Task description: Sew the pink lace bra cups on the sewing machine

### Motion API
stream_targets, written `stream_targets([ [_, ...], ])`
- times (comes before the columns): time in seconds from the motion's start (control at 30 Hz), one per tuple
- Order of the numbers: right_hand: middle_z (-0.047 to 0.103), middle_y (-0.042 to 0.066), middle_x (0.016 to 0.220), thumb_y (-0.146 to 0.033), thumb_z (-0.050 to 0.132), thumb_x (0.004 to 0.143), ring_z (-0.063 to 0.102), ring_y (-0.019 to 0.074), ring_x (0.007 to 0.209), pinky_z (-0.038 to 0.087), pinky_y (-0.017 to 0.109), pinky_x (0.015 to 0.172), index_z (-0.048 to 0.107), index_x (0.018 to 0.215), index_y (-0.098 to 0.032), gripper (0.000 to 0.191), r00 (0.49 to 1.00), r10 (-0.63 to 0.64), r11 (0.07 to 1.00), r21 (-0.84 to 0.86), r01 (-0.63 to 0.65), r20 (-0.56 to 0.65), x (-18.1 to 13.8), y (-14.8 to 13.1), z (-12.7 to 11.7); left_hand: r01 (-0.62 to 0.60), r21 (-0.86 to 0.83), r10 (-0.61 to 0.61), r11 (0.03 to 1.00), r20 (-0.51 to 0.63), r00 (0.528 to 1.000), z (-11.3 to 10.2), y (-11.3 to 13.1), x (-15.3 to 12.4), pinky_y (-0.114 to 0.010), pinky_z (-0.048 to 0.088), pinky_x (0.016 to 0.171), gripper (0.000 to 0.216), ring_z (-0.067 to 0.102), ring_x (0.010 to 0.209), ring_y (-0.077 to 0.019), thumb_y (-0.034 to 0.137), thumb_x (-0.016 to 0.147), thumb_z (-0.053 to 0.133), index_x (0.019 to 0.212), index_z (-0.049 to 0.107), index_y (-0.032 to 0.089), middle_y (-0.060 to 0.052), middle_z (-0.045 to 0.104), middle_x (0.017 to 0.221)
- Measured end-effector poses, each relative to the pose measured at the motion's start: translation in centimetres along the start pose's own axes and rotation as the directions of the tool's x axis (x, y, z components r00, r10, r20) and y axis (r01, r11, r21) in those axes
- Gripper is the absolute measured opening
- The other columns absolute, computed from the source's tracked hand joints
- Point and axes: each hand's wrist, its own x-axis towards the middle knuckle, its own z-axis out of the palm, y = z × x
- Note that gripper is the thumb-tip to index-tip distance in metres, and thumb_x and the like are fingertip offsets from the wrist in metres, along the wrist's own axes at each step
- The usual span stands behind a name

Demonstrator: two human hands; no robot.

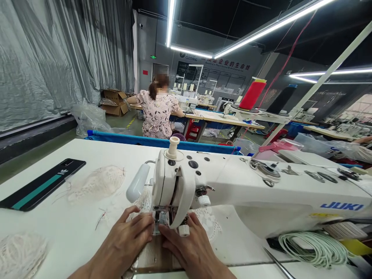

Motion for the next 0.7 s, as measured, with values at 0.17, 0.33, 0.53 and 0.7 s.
stream_targets([
  [0.17,0.062,0.002,0.088,-0.032,0.071,0.078,0.056,0.0200,0.080,0.039,0.030,0.065,0.061,0.093,-0.024,0.019,0.991,0.016,0.998,-0.064,-0.008,0.130,-0.5,0.5,-1.3,-0.013,0.074,0.011,0.997,0.022,1.000,-0.3,-0.2,0.5,-0.035,0.028,0.101,0.019,0.062,0.085,-0.0120,0.016,0.095,0.041,0.090,0.059,0.020,0.001,0.066,0.085],
  [0.33,0.059,0.001,0.074,-0.026,0.061,0.086,0.057,0.0161,0.059,0.027,0.025,0.044,0.057,0.077,-0.021,0.011,0.962,0.131,0.960,-0.272,-0.063,0.239,-1.5,2.3,-3.5,-0.006,0.190,0.002,0.982,0.020,1.000,-1.4,-0.1,1.2,-0.036,0.035,0.093,0.023,0.060,0.086,-0.0150,0.023,0.098,0.035,0.097,0.057,0.020,-0.001,0.064,0.088],
  [0.53,0.057,0.002,0.054,-0.026,0.054,0.091,0.055,0.0165,0.047,0.027,0.027,0.044,0.055,0.061,-0.019,0.030,0.977,0.178,0.905,-0.408,-0.117,0.116,-1.4,3.1,-4.0,0.102,0.485,-0.137,0.868,0.036,0.990,-1.3,0.7,-0.2,-0.037,0.046,0.072,0.035,0.059,0.069,-0.0195,0.000,0.083,0.033,0.104,0.055,0.017,-0.005,0.063,0.081],
  [0.7,0.065,0.005,0.091,-0.043,0.068,0.079,0.061,0.0196,0.083,0.046,0.025,0.065,0.058,0.101,-0.019,0.034,0.975,0.065,0.970,0.215,-0.112,0.213,-0.4,-0.3,-4.5,0.236,0.050,-0.241,0.970,0.199,0.950,-3.2,4.2,-1.4,-0.024,0.054,0.061,0.044,0.064,0.066,-0.0156,0.000,0.083,0.036,0.119,0.047,0.022,-0.002,0.066,0.084],
])
